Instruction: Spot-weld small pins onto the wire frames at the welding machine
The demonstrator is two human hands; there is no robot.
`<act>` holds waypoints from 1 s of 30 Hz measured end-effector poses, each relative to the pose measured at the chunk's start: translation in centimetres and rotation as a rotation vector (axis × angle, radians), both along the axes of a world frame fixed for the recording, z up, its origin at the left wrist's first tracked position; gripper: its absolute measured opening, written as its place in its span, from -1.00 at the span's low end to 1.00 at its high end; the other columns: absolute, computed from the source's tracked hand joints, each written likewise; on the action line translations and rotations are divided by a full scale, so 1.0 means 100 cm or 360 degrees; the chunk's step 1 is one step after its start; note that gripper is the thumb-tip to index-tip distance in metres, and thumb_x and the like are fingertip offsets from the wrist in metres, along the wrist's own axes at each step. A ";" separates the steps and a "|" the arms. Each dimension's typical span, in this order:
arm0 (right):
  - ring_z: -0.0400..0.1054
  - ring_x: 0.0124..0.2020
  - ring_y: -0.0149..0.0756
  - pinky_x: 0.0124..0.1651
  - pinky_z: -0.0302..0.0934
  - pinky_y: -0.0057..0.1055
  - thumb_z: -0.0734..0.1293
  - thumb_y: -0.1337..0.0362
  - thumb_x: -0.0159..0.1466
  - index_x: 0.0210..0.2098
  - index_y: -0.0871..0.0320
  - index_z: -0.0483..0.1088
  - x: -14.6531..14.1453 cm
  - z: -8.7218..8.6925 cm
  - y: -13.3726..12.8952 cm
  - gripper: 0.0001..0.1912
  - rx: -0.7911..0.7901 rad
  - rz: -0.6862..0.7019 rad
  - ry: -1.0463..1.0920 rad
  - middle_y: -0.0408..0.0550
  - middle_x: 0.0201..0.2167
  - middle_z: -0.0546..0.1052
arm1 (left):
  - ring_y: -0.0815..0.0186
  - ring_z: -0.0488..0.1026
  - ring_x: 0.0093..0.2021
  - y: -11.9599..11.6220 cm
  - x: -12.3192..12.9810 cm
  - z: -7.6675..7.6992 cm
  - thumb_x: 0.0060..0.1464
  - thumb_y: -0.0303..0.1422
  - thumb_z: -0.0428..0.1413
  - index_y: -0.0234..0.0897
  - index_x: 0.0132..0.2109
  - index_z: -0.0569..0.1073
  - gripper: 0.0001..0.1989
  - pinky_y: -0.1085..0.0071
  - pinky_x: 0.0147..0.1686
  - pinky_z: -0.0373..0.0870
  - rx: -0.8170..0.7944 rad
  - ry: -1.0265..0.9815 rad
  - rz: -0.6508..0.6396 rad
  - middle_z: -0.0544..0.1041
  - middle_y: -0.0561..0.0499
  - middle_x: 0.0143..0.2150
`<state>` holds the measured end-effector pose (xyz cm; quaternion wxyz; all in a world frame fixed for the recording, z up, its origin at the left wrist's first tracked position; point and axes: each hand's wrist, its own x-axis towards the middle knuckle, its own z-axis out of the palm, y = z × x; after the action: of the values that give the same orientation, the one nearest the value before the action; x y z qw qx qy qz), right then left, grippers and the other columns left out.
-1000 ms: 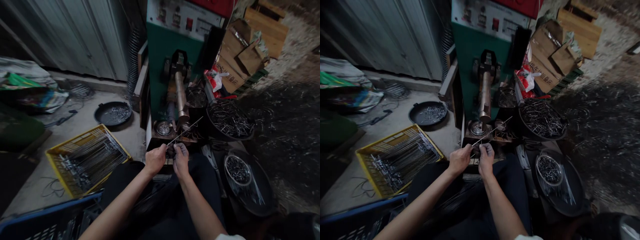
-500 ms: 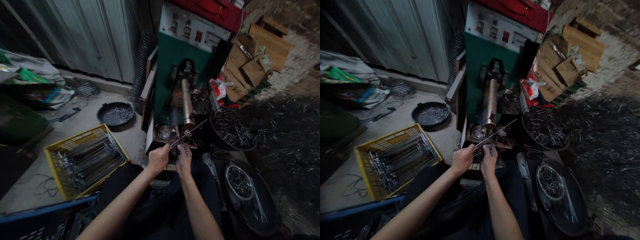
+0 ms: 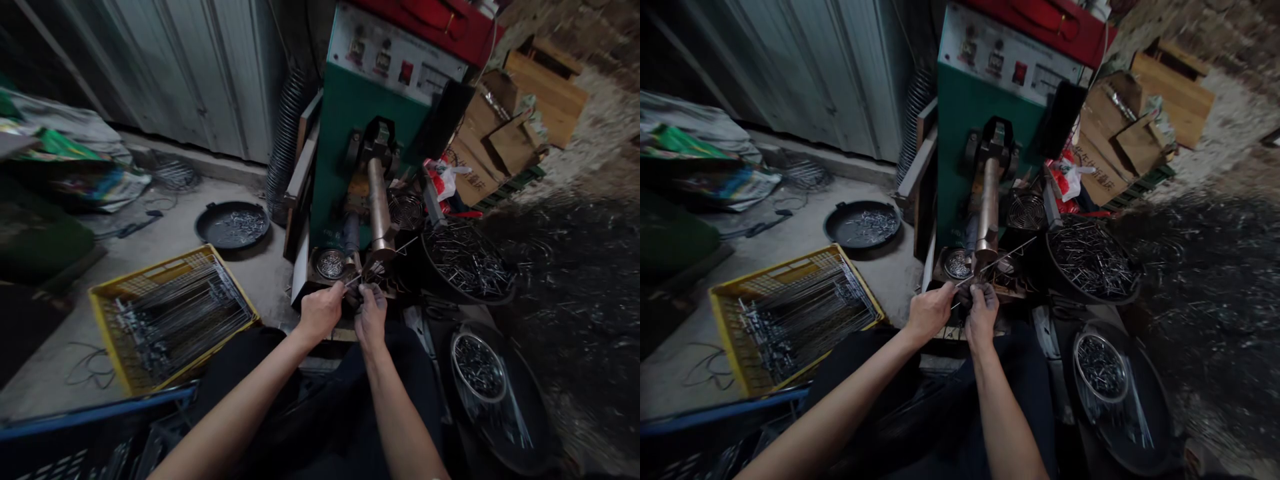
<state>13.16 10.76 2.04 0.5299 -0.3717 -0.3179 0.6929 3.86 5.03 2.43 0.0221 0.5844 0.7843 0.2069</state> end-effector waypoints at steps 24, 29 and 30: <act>0.39 -0.51 -0.40 -0.41 0.27 -0.48 0.46 0.18 0.04 -0.41 0.17 0.42 0.015 -0.004 0.018 -0.77 0.0154 -0.0125 -0.0229 -0.20 -0.52 0.54 | 0.24 0.48 -0.44 0.020 -0.016 -0.019 0.38 -0.34 -0.19 -0.25 -0.23 0.37 -0.72 0.39 -0.45 0.19 0.0509 -0.0228 -0.0320 0.52 -0.04 -0.43; 0.38 -0.53 -0.39 -0.44 0.24 -0.48 0.46 0.16 0.03 -0.41 0.16 0.40 0.014 -0.004 0.022 -0.76 0.0162 -0.0124 -0.0242 -0.20 -0.54 0.53 | 0.25 0.48 -0.41 0.026 -0.018 -0.021 0.37 -0.36 -0.16 -0.26 -0.22 0.38 -0.74 0.41 -0.42 0.22 0.0489 -0.0217 -0.0324 0.51 -0.04 -0.43; 0.38 -0.53 -0.39 -0.44 0.24 -0.48 0.46 0.15 0.04 -0.41 0.16 0.40 0.014 -0.004 0.023 -0.76 0.0167 -0.0118 -0.0250 -0.19 -0.53 0.54 | 0.25 0.49 -0.41 0.026 -0.018 -0.022 0.37 -0.36 -0.16 -0.26 -0.22 0.38 -0.74 0.41 -0.42 0.23 0.0488 -0.0222 -0.0328 0.52 -0.04 -0.42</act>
<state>14.52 13.03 1.62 0.5473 -0.4080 -0.3803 0.6240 2.07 7.62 0.26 0.0081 0.6424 0.6763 0.3605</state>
